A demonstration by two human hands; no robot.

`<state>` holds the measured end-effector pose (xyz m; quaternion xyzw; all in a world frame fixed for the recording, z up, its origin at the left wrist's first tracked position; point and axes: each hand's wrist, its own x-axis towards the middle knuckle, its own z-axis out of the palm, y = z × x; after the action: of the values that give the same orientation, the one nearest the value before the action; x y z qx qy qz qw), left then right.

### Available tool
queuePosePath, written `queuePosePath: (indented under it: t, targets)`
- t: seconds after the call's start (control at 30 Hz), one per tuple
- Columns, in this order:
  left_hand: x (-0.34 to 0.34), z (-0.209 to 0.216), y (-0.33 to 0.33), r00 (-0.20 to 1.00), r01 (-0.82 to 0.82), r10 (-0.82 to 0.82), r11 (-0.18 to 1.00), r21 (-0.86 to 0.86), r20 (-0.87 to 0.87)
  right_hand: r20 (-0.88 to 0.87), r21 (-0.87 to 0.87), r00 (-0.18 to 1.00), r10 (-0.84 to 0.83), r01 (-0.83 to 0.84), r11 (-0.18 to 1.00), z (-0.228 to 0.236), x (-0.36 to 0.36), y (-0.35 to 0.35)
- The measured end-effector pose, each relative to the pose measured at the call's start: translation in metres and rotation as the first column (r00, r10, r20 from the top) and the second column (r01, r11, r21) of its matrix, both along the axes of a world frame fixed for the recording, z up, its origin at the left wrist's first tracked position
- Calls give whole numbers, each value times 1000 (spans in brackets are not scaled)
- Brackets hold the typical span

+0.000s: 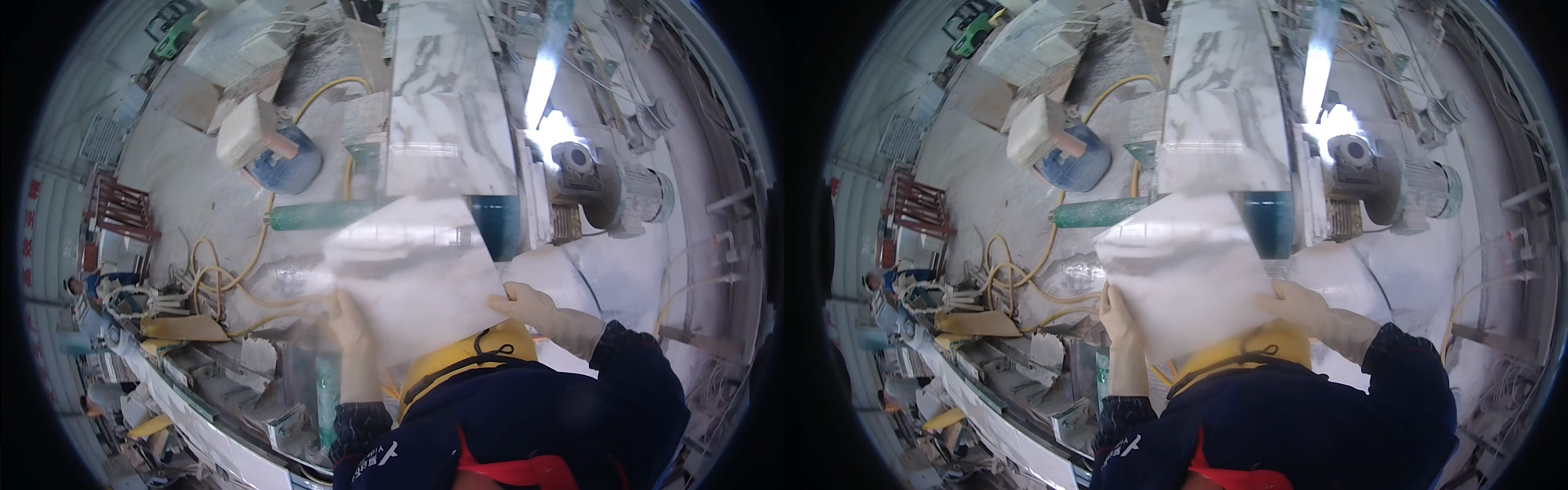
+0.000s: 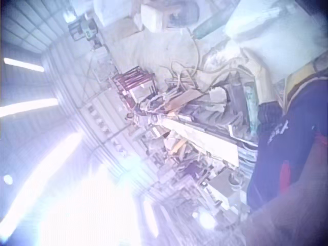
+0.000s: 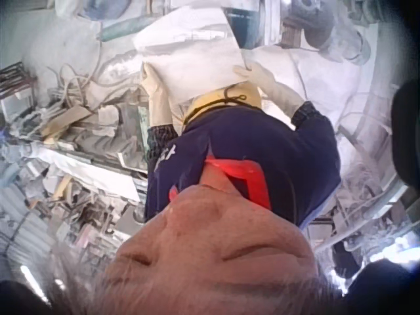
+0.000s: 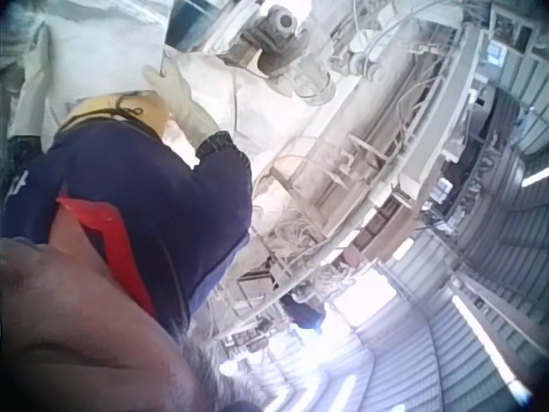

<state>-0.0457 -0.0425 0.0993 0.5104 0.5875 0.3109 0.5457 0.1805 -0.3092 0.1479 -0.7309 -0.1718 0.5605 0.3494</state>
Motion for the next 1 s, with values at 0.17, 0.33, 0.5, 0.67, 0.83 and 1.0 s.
queuePosePath:
  t: [0.17,0.33,0.5,0.67,0.83,1.0]
  targets:
    - [49,-23,11,956,293,-291,953,-83,40,180,-63,972,-151,165,984,-1,-23,-37]
    - [70,-38,23,885,463,-465,884,-68,-30,257,-130,940,-223,262,956,-24,-46,-53]
    - [81,-27,22,859,491,-500,865,-103,-107,-4,20,874,-485,485,874,-55,-62,-56]
    - [90,-24,32,833,525,-526,849,-54,-170,-70,77,816,-574,578,812,-56,-66,-48]
    - [99,-40,46,830,546,-547,837,-43,-110,-93,119,809,-580,587,801,-57,-60,-39]
    - [104,-48,50,837,536,-535,844,-26,-110,-89,141,799,-595,601,786,-65,-57,-37]
